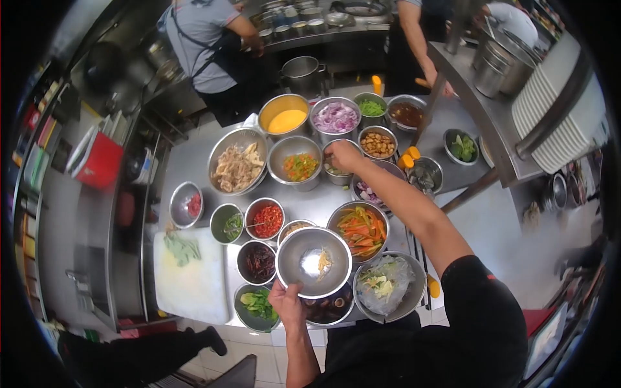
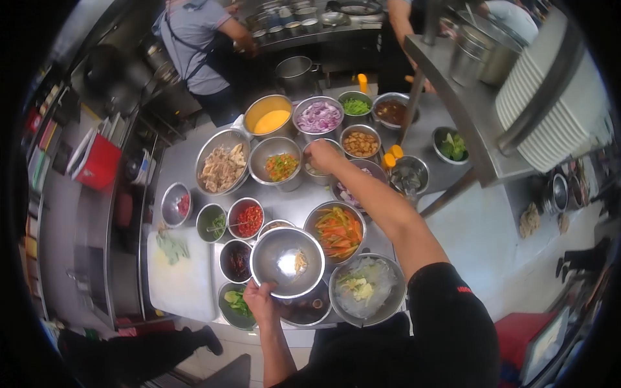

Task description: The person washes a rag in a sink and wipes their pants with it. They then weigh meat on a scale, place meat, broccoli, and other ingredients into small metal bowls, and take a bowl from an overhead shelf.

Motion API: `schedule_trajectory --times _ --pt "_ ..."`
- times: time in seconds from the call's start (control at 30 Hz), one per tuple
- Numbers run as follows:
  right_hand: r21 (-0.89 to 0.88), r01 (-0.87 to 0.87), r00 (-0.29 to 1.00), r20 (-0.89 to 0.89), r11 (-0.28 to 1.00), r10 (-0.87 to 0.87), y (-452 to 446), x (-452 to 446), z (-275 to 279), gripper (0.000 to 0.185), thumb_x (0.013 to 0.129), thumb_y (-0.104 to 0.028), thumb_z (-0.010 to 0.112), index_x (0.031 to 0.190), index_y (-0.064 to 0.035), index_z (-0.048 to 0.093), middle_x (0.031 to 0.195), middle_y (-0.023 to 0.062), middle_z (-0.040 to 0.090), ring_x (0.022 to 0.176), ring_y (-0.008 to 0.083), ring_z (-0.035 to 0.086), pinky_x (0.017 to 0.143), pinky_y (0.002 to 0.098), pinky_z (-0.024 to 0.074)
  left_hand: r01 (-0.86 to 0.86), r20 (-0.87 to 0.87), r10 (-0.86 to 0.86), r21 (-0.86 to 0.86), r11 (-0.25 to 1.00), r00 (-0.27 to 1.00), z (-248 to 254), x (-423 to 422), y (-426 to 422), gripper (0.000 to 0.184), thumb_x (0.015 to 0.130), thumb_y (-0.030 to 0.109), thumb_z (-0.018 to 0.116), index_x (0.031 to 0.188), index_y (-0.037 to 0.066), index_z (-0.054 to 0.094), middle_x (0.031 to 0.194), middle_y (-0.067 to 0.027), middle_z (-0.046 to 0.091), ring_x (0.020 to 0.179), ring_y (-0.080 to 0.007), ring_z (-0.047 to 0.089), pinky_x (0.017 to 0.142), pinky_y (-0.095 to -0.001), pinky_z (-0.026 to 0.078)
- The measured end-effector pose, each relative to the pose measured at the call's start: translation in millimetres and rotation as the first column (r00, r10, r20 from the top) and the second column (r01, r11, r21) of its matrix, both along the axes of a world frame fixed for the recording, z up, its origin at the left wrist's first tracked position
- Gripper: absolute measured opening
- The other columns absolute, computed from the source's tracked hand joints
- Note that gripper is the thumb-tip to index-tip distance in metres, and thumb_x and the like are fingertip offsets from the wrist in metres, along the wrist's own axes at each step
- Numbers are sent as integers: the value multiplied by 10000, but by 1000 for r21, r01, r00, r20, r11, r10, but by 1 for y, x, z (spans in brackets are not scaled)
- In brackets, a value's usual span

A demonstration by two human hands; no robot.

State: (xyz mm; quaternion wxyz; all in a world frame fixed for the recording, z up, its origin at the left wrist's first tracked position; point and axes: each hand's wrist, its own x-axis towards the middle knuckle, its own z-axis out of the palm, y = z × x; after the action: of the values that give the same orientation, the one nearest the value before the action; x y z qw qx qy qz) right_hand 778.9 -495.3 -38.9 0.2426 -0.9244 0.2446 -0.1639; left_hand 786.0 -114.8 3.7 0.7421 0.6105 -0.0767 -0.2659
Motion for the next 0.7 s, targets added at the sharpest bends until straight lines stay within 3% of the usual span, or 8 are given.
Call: schedule_trajectory --times 0.1,0.17,0.23,0.33,0.37,0.43,0.57,0.7 --pt "70 111 975 187 991 -122 24 -12 34 206 648 -29 580 840 -22 654 822 173 645 808 324 623 737 384 491 -63 -44 61 -38 997 997 -1 3 -7 175 626 -70 505 780 -43 582 746 -88 620 638 -138 572 635 -245 464" --pt "291 77 924 339 954 -178 65 -22 68 134 708 -83 611 820 -27 658 800 135 660 797 278 638 727 355 493 -64 -56 61 -43 997 997 7 6 -19 164 629 -71 502 772 -38 576 728 -85 614 601 -133 564 583 -235 462" --pt "468 -278 890 454 839 41 98 -35 86 150 754 -171 642 820 -38 666 790 106 669 791 242 644 731 340 490 -47 -97 47 2 999 994 7 12 -25 141 644 -70 497 758 -21 562 671 -70 594 471 -109 523 405 -198 414" --pt "497 -364 905 389 788 172 124 -56 112 192 763 -223 658 851 -53 676 798 101 669 786 240 644 740 342 488 15 -94 -23 -75 997 995 6 13 -43 121 658 -54 507 760 -12 557 646 -64 584 411 -95 492 321 -187 360" --pt "382 -301 898 422 874 125 114 -55 105 187 761 -210 649 876 -65 682 815 96 670 803 251 643 748 346 486 51 -83 -55 -45 998 995 0 14 -44 124 669 -44 514 780 -12 560 654 -71 589 426 -102 506 342 -198 387" --pt "200 6 928 364 980 -80 75 -57 98 145 759 -155 622 867 -87 690 831 102 670 828 266 640 759 350 488 77 -82 -80 -50 996 993 2 9 -48 123 669 -45 513 778 -13 561 658 -73 590 429 -105 510 347 -203 395" --pt "-86 509 807 -300 857 -509 -5 -69 89 191 745 -101 583 902 -45 675 928 143 654 908 292 625 794 363 497 69 -98 -76 -67 995 992 -4 2 -41 150 657 -55 503 789 -24 567 688 -79 600 468 -120 533 373 -214 414" --pt "-151 421 721 -542 894 -431 -34 -79 56 292 746 -167 606 1005 -35 635 1068 146 614 1004 272 592 819 355 494 45 -94 -55 -107 993 994 2 -9 -30 223 648 -60 496 858 -50 571 756 -93 614 575 -134 565 485 -224 445"
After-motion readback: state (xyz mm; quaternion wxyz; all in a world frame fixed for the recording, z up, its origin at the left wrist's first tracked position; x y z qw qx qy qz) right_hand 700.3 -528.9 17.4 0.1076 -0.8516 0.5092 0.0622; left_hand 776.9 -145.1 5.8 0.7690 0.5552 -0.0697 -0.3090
